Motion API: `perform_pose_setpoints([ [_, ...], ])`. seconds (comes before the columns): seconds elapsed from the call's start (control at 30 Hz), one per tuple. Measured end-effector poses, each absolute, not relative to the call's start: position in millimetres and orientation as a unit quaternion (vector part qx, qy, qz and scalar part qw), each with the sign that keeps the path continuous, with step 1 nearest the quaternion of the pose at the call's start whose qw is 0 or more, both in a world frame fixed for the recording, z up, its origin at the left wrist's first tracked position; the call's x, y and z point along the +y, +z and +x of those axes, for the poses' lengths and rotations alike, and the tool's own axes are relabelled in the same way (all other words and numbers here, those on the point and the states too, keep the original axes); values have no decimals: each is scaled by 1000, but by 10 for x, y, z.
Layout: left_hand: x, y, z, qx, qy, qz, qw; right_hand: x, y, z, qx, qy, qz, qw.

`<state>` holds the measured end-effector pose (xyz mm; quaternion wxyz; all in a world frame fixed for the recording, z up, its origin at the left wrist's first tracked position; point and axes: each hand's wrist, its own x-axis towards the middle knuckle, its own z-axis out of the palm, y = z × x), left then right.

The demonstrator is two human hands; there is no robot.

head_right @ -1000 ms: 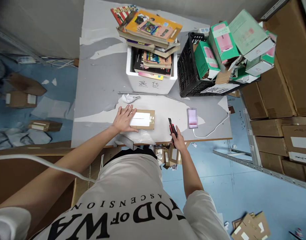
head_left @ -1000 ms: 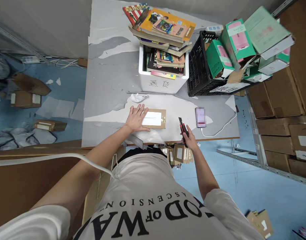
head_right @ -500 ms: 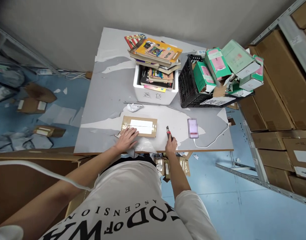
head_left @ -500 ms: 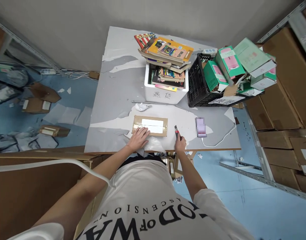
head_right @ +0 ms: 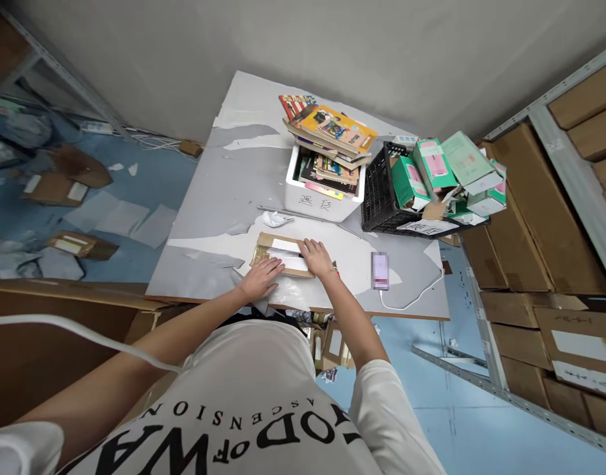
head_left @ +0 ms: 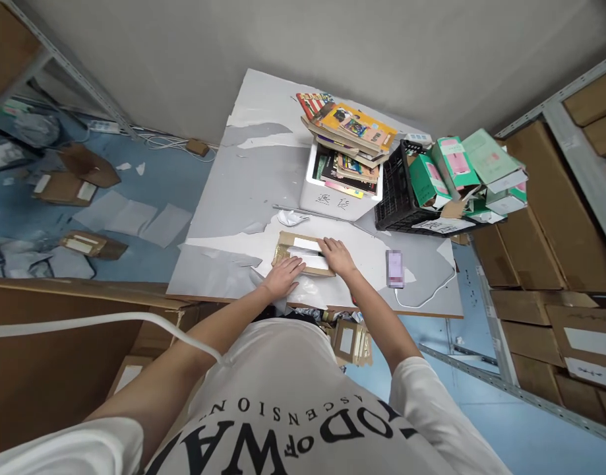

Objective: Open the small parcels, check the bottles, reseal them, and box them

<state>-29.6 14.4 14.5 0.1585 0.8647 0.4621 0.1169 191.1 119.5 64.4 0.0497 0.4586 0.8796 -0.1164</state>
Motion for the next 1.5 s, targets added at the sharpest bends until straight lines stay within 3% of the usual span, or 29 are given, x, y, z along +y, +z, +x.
perform_pose_setpoints([
  [0.17,67,136,-301,455,129,866,166,1595,847,1903,796,-155,582,56],
  [0.27,67,176,-350,452,141,865,167,1625,862,1779,747,-72,661,-16],
  [0.37,126,247,-518,463,158,856,164,1385,799,1666,788,-2,613,-60],
  [0.57,533,326,-986,472,177,841,196,784,785,1651,927,-83,366,29],
  [0.9,811,128,-1011,427,237,832,263,122,527,1599,850,-27,522,71],
  [1.07,810,292,-1075,395,128,880,232,-235,424,1868,879,-82,470,-4],
  [1.2,790,582,-1031,386,57,903,182,71,654,1940,854,-156,492,-55],
  [1.3,782,749,-781,349,87,922,144,468,827,1720,863,-133,487,9],
  [1.4,805,808,-495,329,1,933,143,758,895,1410,856,-131,466,183],
  [1.5,810,823,-395,376,-71,913,141,856,903,1292,823,-99,502,245],
])
